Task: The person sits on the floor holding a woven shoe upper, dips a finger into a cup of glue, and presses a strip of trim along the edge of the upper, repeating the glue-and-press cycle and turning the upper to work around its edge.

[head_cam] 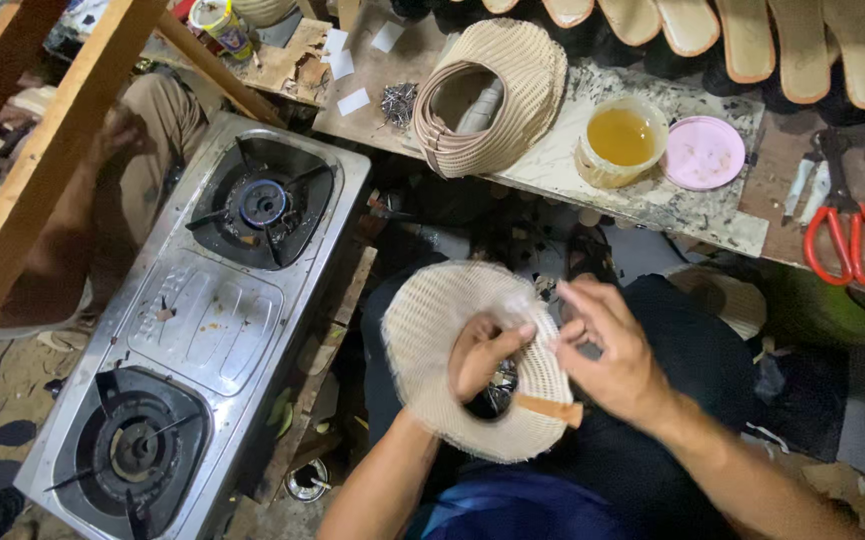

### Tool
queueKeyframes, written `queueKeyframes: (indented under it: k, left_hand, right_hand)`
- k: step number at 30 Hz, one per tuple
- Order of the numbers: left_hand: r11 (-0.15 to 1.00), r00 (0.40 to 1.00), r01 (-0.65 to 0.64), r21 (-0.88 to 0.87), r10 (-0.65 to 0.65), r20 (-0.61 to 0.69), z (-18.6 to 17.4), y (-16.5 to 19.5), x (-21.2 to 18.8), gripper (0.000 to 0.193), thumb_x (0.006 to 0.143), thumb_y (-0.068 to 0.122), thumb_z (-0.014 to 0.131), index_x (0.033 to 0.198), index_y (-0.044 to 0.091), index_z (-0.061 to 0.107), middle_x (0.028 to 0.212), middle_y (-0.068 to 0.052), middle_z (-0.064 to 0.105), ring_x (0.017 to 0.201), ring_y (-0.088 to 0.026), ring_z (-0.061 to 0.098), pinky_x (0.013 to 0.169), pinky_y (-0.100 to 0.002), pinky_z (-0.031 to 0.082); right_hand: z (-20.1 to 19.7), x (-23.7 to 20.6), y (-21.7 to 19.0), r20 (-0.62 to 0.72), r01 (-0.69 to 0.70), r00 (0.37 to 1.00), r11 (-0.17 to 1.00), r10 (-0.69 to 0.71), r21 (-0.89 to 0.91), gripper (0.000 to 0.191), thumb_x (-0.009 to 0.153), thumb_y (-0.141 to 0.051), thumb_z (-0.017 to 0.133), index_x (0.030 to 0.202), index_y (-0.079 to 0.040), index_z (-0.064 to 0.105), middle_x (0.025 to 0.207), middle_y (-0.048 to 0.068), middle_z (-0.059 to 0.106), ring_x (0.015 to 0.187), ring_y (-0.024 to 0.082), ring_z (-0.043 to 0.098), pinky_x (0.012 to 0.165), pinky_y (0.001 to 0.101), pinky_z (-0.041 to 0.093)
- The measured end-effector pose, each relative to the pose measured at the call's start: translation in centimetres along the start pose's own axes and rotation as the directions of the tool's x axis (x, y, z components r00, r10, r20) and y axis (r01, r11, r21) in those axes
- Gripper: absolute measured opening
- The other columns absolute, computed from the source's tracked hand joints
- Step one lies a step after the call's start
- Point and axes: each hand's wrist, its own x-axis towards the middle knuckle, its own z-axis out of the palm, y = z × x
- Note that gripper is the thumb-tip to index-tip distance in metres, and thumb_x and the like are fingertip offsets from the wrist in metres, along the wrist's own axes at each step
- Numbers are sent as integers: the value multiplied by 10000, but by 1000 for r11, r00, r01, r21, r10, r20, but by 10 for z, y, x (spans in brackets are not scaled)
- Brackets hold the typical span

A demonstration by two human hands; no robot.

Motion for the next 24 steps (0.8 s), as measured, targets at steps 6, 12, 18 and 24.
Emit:
queueKeyframes:
  k: [6, 12, 18, 24]
  left_hand:
    - [992, 998, 15, -121, -22, -55, -10, -12, -13, 247, 1008, 161, 630, 1169, -17, 690, 995, -11, 715, 871, -83, 635, 794, -276, 520]
    - [980, 997, 32, -195, -46, -68, -12, -17, -14, 235, 1018, 170, 604, 1141, -14, 682, 984, -19, 713, 852, -92, 631, 771, -283, 515]
    - [982, 994, 15, -188, -35, -107, -16, -18, -12, 294, 1017, 226, 611, 1160, -23, 674, 995, -24, 701, 872, -91, 623, 798, -271, 501]
    - [967, 998, 15, -253, -31, -60, -13, -5, 0, 288, 1031, 196, 594, 1203, -29, 649, 1023, -25, 703, 890, -94, 632, 813, -270, 515]
  right_hand:
    - [-64, 78, 21, -82, 96, 980, 793, -181, -601, 443, 863, -260, 771, 1236, -33, 699, 1449, 220, 542, 1337, 368, 550, 1082, 456, 478]
    - [-107, 139, 54, -68, 104, 964, 600, -257, -794, 367, 803, -281, 812, 1075, -38, 776, 1573, 235, 485, 1433, 464, 446, 1151, 554, 392]
    - [-110, 145, 61, -46, 154, 955, 622, -294, -768, 323, 844, -322, 829, 967, -29, 767, 1556, 249, 487, 1460, 476, 409, 1186, 556, 361]
    - [-61, 75, 24, -40, 170, 975, 857, -216, -487, 202, 857, -222, 759, 1002, -82, 746, 1537, 209, 497, 1463, 394, 478, 1225, 501, 395]
